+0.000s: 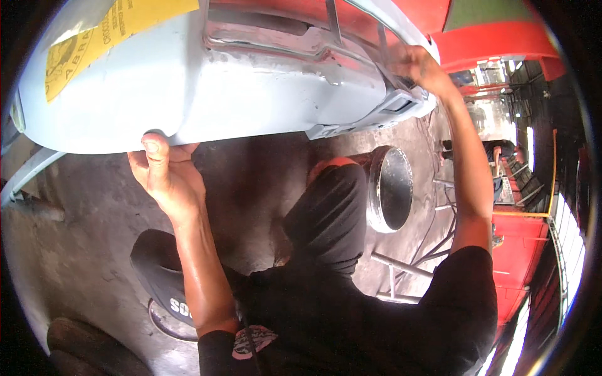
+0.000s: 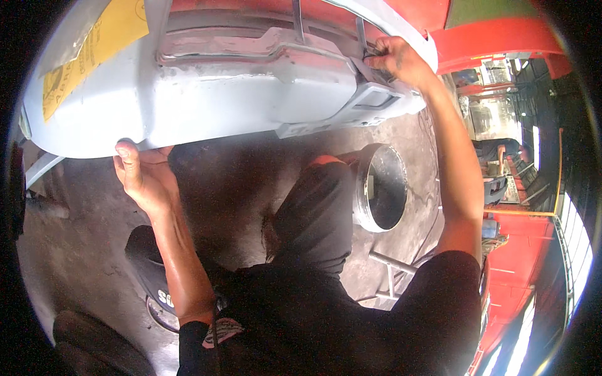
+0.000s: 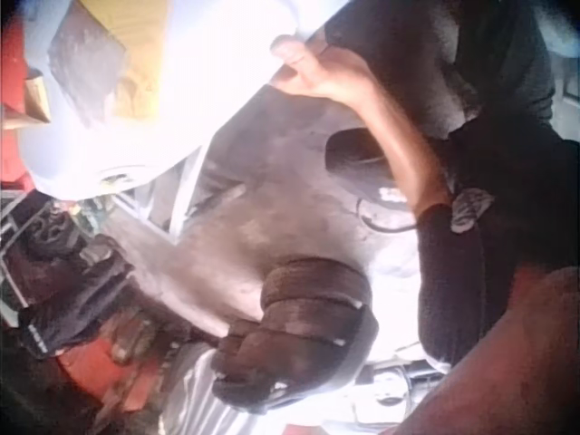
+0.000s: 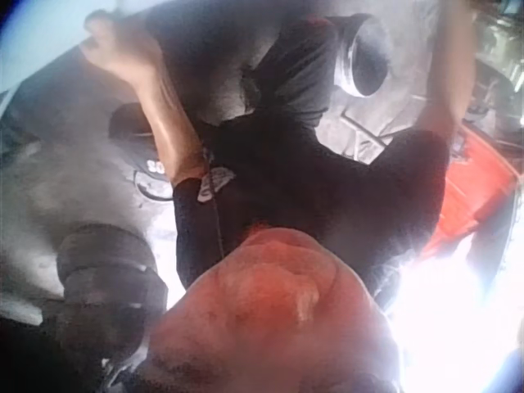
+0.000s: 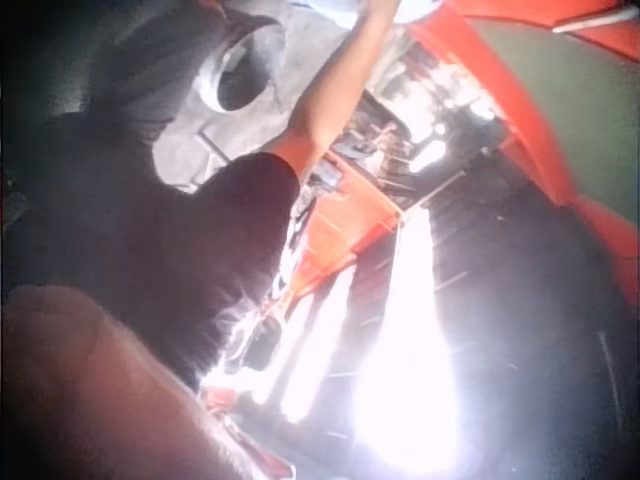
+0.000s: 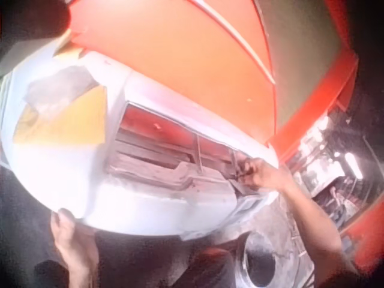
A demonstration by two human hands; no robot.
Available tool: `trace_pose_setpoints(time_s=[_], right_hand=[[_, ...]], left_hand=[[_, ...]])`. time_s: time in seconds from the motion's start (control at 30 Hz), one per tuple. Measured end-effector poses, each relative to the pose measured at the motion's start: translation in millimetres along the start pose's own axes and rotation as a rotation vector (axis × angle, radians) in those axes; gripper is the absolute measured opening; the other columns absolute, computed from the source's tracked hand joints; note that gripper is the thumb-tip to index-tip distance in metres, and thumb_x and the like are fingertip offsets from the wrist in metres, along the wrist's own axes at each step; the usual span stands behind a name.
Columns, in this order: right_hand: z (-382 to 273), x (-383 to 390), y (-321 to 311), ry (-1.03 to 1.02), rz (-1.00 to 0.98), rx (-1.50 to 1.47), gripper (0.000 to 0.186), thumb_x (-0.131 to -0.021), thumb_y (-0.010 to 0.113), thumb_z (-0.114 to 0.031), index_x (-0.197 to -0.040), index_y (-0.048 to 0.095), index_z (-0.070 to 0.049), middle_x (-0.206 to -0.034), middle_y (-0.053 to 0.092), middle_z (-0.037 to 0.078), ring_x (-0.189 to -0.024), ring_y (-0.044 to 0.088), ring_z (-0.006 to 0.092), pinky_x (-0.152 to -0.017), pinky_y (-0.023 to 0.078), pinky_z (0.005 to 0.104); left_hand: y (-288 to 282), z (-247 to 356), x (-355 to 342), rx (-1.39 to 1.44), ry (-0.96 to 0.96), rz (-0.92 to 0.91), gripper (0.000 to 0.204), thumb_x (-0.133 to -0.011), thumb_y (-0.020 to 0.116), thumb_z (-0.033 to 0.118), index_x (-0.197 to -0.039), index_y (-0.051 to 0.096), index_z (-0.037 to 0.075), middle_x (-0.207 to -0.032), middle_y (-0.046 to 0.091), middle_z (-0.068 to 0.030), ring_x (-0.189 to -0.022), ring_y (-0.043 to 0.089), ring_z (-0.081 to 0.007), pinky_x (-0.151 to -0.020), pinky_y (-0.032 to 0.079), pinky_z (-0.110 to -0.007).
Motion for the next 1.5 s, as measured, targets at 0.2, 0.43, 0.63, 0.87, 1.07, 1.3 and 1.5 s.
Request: trace_pose_setpoints(time_s=[0.2, 0.43, 0.63, 0.87, 1.07, 1.3, 1.5], right_hand=[[-23.1, -39.6, -26.2, 0.075, 0.421, 0.216, 0.027, -0.093, 0.072, -0.027, -0.088, 0.067, 0.0, -0.076, 0.065, 0.006, -0.077, 0.063, 0.0204, -0.07, 0.051, 0.0376], [59.4, 14.3, -60.2, 0.272, 0.395, -0.111, 0.023, -0.088, 0.076, -0.021, -0.097, 0.072, -0.001, -0.077, 0.071, 0.012, -0.076, 0.068, 0.0226, -0.071, 0.053, 0.0368], [149.1, 15.6, 30.9, 0.234, 0.39, 0.55, 0.03, -0.085, 0.08, -0.024, -0.104, 0.07, -0.002, -0.091, 0.074, 0.023, -0.09, 0.073, 0.0405, -0.085, 0.056, 0.0475], [97.9, -27.9, 19.2, 0.372, 0.403, 0.573, 0.028, -0.088, 0.074, -0.025, -0.101, 0.068, -0.001, -0.097, 0.073, 0.025, -0.097, 0.07, 0.0444, -0.086, 0.055, 0.0526], [86.7, 27.6, 14.2, 0.341, 0.274, 0.383, 0.034, -0.089, 0.074, -0.029, -0.106, 0.071, 0.0, -0.103, 0.073, 0.025, -0.102, 0.07, 0.0414, -0.092, 0.055, 0.0484], [100.8, -20.4, 12.0, 0.287, 0.493, 0.547, 0.032, -0.091, 0.071, -0.03, -0.102, 0.07, -0.001, -0.094, 0.072, 0.027, -0.095, 0.07, 0.0453, -0.086, 0.055, 0.0519], [102.7, 43.4, 17.8, 0.009, 0.377, 0.412, 0.034, -0.09, 0.072, -0.028, -0.111, 0.068, -0.002, -0.096, 0.072, 0.027, -0.095, 0.07, 0.0451, -0.086, 0.055, 0.0492]], left_hand=[[11.4, 12.9, -1.4, 0.047, 0.0, -0.024, 0.086, -0.094, 0.075, 0.047, -0.146, 0.036, -0.009, -0.132, 0.055, -0.0224, -0.115, 0.067, -0.0315, -0.083, 0.067, -0.049], [4.5, 8.8, -2.9, -0.019, -0.005, 0.011, 0.08, -0.094, 0.071, 0.056, -0.143, 0.046, -0.003, -0.134, 0.058, -0.0218, -0.12, 0.064, -0.032, -0.093, 0.061, -0.057], [1.7, 7.5, -3.6, -0.008, -0.042, -0.026, 0.079, -0.092, 0.071, 0.059, -0.144, 0.049, 0.003, -0.142, 0.054, -0.0187, -0.128, 0.059, -0.0338, -0.099, 0.055, -0.06], [-12.5, 2.2, -3.9, 0.028, -0.037, -0.06, 0.051, -0.1, 0.062, 0.056, -0.133, 0.058, 0.017, -0.147, 0.053, -0.0138, -0.138, 0.05, -0.0341, -0.109, 0.044, -0.063], [-24.6, -3.2, -2.6, 0.008, -0.051, -0.017, 0.057, -0.1, 0.062, 0.055, -0.14, 0.055, 0.014, -0.15, 0.049, -0.0142, -0.133, 0.053, -0.0349, -0.105, 0.047, -0.061], [-8.6, 2.7, -1.3, 0.066, -0.034, 0.006, 0.059, -0.101, 0.059, 0.055, -0.147, 0.05, 0.019, -0.156, 0.045, -0.0134, -0.144, 0.044, -0.035, -0.113, 0.039, -0.065], [-18.3, 0.0, 0.6, 0.013, -0.048, 0.016, 0.064, -0.103, 0.055, 0.056, -0.152, 0.045, 0.016, -0.158, 0.042, -0.0129, -0.144, 0.043, -0.0343, -0.112, 0.04, -0.062]])
Point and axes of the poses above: each hand's wrist, its own x-axis away from the middle knuckle, its own y-axis out of the palm, z = x × y, the point moved 1 cm from there along -x, towards the middle knuckle
